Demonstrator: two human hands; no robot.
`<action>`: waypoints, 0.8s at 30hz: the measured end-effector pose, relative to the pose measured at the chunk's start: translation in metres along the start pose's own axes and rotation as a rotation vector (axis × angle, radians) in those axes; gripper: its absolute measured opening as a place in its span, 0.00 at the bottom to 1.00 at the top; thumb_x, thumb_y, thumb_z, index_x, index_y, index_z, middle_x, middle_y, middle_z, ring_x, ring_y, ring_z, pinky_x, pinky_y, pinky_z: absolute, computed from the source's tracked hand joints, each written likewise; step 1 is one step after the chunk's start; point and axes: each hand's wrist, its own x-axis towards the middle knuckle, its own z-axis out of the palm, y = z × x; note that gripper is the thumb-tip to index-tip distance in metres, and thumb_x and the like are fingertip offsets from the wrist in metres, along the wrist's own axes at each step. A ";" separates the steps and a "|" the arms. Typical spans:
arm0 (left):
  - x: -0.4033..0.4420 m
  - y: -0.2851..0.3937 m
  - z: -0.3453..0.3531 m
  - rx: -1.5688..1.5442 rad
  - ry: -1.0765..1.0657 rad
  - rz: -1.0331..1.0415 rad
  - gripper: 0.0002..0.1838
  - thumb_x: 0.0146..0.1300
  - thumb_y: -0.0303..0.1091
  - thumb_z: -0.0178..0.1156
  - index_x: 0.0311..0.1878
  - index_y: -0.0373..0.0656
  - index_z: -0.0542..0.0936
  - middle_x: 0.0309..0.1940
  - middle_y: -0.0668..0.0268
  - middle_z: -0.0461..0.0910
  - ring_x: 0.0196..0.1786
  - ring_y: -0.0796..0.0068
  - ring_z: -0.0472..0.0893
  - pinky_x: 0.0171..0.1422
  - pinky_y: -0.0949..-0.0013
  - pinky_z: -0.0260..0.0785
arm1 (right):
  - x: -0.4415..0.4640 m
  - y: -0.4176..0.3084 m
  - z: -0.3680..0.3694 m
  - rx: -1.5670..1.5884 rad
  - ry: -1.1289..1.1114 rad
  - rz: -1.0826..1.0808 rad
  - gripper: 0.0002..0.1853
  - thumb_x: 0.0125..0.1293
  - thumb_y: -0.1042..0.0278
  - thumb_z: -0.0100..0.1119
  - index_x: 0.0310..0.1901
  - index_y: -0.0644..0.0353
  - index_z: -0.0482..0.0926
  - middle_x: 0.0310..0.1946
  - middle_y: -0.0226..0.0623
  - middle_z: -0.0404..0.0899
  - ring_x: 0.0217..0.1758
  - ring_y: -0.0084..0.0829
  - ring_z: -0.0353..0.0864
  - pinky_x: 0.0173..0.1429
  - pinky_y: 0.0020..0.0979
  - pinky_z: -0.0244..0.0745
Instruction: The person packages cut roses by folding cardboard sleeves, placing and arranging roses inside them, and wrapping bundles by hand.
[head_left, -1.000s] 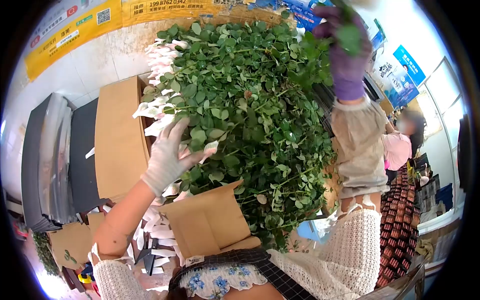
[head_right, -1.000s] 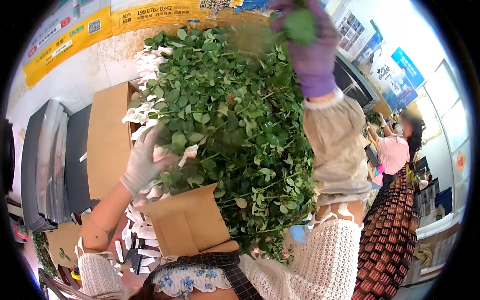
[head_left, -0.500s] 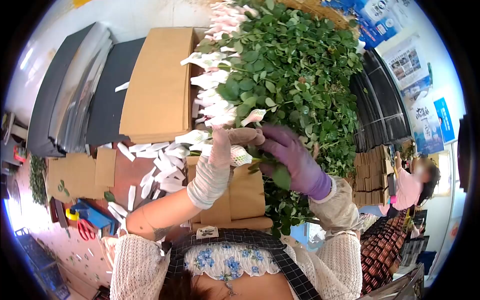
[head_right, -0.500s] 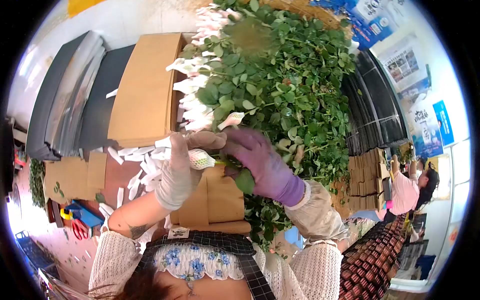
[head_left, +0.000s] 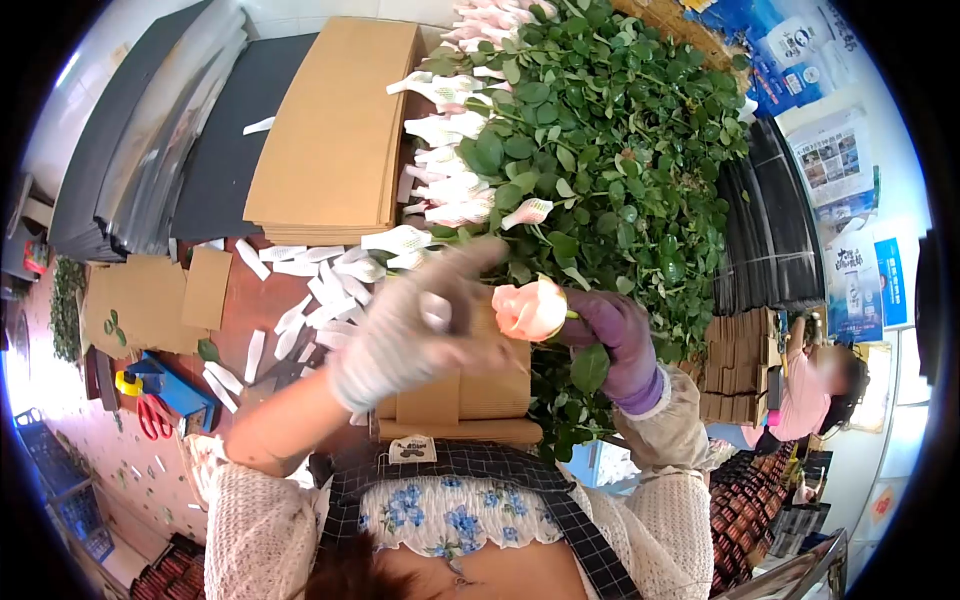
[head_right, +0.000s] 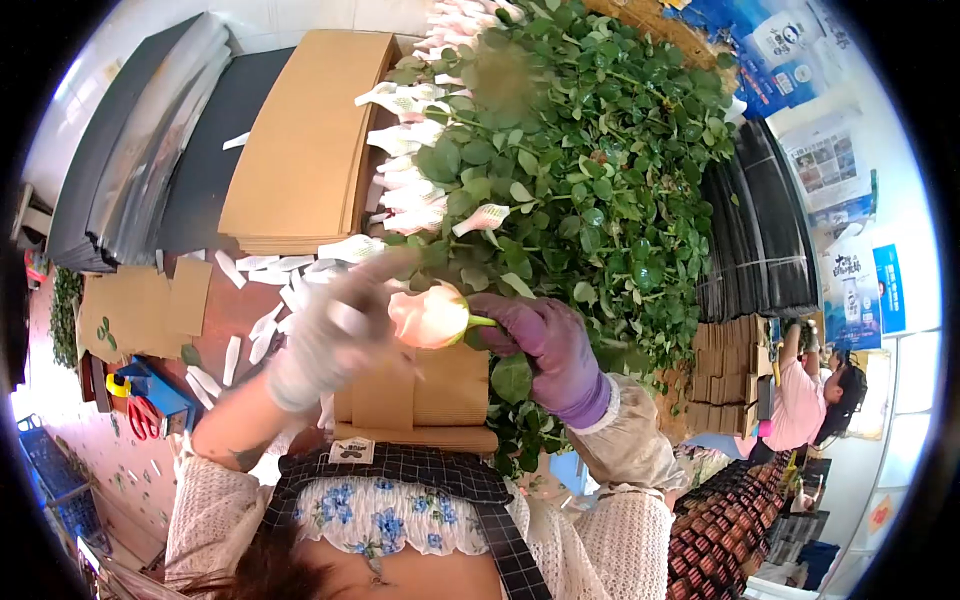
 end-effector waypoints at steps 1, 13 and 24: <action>0.001 0.001 0.015 -0.019 -0.016 -0.026 0.38 0.52 0.37 0.74 0.65 0.38 0.69 0.45 0.66 0.81 0.43 0.80 0.79 0.49 0.75 0.74 | 0.003 -0.001 0.002 0.005 0.005 -0.020 0.25 0.51 0.75 0.61 0.54 0.62 0.74 0.31 0.38 0.82 0.26 0.35 0.80 0.31 0.31 0.74; -0.021 0.045 -0.045 1.233 0.081 0.156 0.39 0.39 0.35 0.76 0.60 0.45 0.74 0.50 0.53 0.76 0.52 0.54 0.77 0.56 0.56 0.69 | -0.045 -0.038 -0.097 -0.191 0.387 0.280 0.15 0.67 0.72 0.51 0.53 0.68 0.75 0.49 0.49 0.78 0.49 0.39 0.82 0.52 0.38 0.81; -0.053 -0.084 -0.044 0.894 -0.475 -0.276 0.12 0.64 0.42 0.56 0.40 0.47 0.82 0.35 0.64 0.80 0.43 0.57 0.78 0.53 0.58 0.69 | -0.055 0.005 0.096 -0.100 -0.655 0.038 0.18 0.48 0.72 0.63 0.44 0.46 0.79 0.34 0.29 0.77 0.40 0.34 0.78 0.45 0.37 0.69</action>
